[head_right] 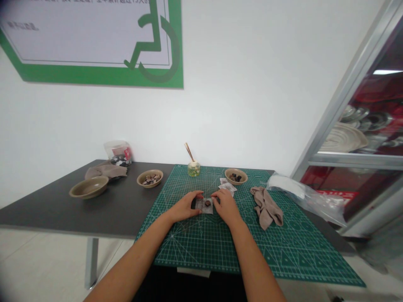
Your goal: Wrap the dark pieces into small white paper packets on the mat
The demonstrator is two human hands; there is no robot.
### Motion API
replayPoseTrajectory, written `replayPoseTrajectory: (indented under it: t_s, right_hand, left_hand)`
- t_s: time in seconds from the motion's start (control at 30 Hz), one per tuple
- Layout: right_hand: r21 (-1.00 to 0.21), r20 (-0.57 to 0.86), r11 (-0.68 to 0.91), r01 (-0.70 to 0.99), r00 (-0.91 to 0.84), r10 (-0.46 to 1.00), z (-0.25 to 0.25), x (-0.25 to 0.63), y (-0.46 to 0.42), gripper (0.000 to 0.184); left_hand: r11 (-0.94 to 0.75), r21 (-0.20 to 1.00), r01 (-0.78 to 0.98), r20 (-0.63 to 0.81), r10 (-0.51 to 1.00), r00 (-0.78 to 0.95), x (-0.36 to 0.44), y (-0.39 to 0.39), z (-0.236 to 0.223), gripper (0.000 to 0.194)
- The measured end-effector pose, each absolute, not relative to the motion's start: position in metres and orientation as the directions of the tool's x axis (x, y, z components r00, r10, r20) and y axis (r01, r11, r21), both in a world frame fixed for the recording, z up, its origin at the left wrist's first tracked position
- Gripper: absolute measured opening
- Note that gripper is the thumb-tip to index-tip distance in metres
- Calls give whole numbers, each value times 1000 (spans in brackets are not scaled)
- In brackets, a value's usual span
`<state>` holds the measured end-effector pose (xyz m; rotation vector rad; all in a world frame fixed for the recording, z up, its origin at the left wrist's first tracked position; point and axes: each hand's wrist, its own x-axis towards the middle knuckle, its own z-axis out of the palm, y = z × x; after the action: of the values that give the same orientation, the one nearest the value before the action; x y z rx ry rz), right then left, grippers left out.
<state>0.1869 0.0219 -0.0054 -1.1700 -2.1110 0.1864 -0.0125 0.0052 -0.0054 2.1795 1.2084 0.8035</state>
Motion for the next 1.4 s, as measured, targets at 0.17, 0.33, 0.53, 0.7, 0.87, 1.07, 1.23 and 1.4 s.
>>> replayPoseTrajectory:
  t_s: [0.17,0.33,0.53,0.7,0.87,1.07,1.23,1.4]
  right_hand:
    - [-392,478,627,674,-433,764,-5,182,18,7]
    - [-410,446,629,660,-457,770,-3,183,17,12]
    - [-436,422,673,598,-524,740,-4,177,17,16]
    - [-447,443,646,618,-474,761,-4,181,17,14]
    - [-463,419,674,576,-528,739,-4,177,16,18]
    - [-458,433,630,628,-461,775,-3,181,17,15]
    - [-455,426,667,590,-514,745,-2,178,16,16]
    - [-455,444,604,655,-421,791,-5,184,19,13]
  left_hand:
    - [-479,689,544,263,865,428,-12,5,-6,68]
    - [-480,684,550,260,864,430,-12,5,-5,69]
    - [-486,681,548,271,862,428,-12,6,-6,68]
    - [-474,697,537,263,867,423,-12,5,-5,68]
    - [-473,725,500,276,865,419,-11,5,-5,68]
    - [-476,730,490,279,862,423,-12,4,-4,68]
    - [-473,727,497,274,865,421,-12,5,-5,68]
    - [-475,725,499,273,863,425,-12,5,-5,69]
